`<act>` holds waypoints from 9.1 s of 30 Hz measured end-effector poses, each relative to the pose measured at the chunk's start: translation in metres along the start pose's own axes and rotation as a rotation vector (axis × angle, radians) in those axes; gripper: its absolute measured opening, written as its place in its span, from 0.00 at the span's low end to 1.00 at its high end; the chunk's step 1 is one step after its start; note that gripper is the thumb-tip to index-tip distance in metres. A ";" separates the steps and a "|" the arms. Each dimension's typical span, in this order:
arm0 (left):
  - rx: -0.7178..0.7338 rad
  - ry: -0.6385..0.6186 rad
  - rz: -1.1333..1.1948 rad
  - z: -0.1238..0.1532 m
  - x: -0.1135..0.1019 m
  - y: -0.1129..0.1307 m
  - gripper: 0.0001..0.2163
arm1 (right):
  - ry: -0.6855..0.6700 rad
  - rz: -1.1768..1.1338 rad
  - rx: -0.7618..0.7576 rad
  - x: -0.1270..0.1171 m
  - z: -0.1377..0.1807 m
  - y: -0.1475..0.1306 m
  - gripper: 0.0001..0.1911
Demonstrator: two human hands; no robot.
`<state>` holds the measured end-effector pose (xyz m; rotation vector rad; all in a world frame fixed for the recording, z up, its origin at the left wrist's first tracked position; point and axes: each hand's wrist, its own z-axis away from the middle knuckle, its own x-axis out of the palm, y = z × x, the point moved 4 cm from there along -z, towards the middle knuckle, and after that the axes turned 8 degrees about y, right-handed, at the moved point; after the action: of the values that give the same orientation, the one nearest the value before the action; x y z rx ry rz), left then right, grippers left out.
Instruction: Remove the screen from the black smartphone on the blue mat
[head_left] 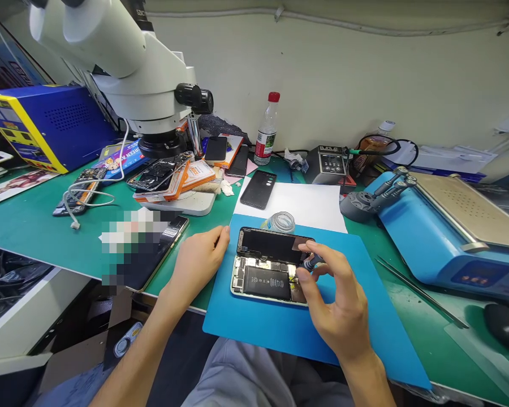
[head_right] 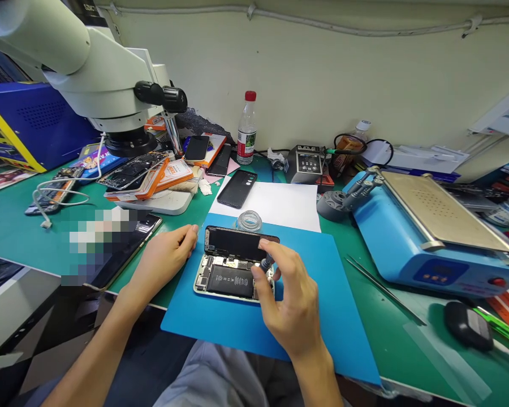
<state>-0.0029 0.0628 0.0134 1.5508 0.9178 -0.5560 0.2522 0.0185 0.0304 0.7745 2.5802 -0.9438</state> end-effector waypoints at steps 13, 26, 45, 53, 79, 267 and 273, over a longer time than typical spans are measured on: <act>0.016 0.067 0.071 0.001 -0.003 0.001 0.21 | 0.030 0.034 0.071 -0.001 0.002 0.003 0.27; 0.383 -0.022 0.317 0.050 -0.006 0.056 0.04 | 0.077 0.023 0.146 0.001 0.004 0.004 0.28; 0.338 -0.176 0.534 0.045 0.039 0.061 0.07 | 0.128 0.095 0.138 -0.001 0.006 0.009 0.26; 0.309 -0.162 0.504 0.048 0.039 0.060 0.09 | 0.114 0.116 0.138 -0.001 0.006 0.008 0.25; 0.315 -0.107 0.555 0.045 0.039 0.058 0.07 | 0.068 0.176 0.088 -0.002 0.002 0.004 0.26; 0.321 -0.090 0.478 0.047 0.037 0.061 0.05 | 0.184 -0.022 0.376 0.002 0.002 0.019 0.22; 0.304 -0.095 0.456 0.047 0.036 0.063 0.07 | 0.208 -0.040 0.409 0.000 0.004 0.019 0.22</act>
<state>0.0750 0.0263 0.0132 1.9175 0.3945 -0.4467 0.2638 0.0282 0.0176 0.9707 2.6139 -1.5064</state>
